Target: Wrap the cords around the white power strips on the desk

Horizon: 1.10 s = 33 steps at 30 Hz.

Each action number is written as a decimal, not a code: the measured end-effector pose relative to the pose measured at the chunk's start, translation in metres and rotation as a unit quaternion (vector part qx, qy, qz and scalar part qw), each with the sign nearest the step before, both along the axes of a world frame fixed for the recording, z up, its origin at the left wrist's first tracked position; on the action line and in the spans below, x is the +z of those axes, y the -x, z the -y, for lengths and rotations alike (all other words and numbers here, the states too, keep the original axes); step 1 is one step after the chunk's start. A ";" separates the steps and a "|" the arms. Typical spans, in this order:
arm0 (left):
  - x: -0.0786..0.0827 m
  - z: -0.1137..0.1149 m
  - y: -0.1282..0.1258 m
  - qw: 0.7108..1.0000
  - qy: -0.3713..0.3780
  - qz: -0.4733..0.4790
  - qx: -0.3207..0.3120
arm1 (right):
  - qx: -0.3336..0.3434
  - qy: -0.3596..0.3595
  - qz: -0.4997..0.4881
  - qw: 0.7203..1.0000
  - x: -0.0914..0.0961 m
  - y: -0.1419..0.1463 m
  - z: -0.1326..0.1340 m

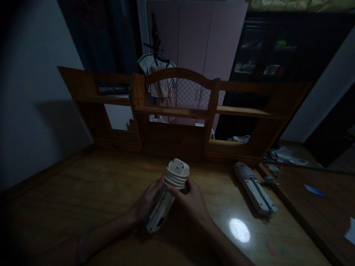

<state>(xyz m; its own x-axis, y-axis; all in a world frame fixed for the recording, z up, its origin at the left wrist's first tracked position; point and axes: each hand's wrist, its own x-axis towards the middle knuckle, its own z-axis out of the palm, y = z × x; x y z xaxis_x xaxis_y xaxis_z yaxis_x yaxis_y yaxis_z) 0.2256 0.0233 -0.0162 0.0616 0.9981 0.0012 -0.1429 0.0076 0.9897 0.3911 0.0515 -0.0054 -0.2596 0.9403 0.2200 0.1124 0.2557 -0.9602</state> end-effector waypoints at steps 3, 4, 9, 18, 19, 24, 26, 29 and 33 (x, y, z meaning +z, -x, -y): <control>0.003 0.003 -0.001 0.997 -0.050 -0.054 0.003 | -0.002 -0.013 0.012 1.000 0.000 0.000 0.002; 0.004 0.004 -0.001 0.996 -0.058 -0.068 -0.002 | -0.003 -0.020 0.015 1.000 0.000 0.000 0.003; 0.010 0.009 -0.003 0.988 -0.104 -0.116 -0.011 | -0.027 -0.053 0.038 0.998 0.000 0.001 0.011; 0.015 0.011 -0.001 0.974 -0.153 -0.166 -0.011 | 0.000 -0.068 0.011 0.998 0.001 0.000 0.014; 0.016 0.011 0.001 0.971 -0.165 -0.173 -0.010 | 0.021 -0.064 -0.011 0.998 0.001 0.000 0.013; 0.012 0.005 0.013 0.937 -0.233 -0.258 0.012 | 0.104 -0.028 -0.087 0.990 -0.003 -0.006 0.009; 0.011 0.003 0.020 0.910 -0.273 -0.311 0.019 | 0.089 -0.023 -0.081 0.992 -0.006 -0.007 0.008; 0.016 -0.001 0.030 0.843 -0.364 -0.393 0.044 | 0.061 -0.020 -0.072 0.995 -0.007 -0.009 0.006; 0.033 -0.003 0.038 0.749 -0.466 -0.467 0.063 | 0.087 -0.018 -0.008 0.996 0.005 -0.009 0.009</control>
<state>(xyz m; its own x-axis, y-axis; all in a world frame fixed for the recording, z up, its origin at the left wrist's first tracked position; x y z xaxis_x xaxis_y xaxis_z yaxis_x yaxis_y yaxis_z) 0.1871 0.0263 0.0165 0.3748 0.5878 0.7170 0.6732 -0.7043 0.2254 0.4004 0.0425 -0.0003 -0.4139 0.8726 0.2592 0.0476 0.3051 -0.9511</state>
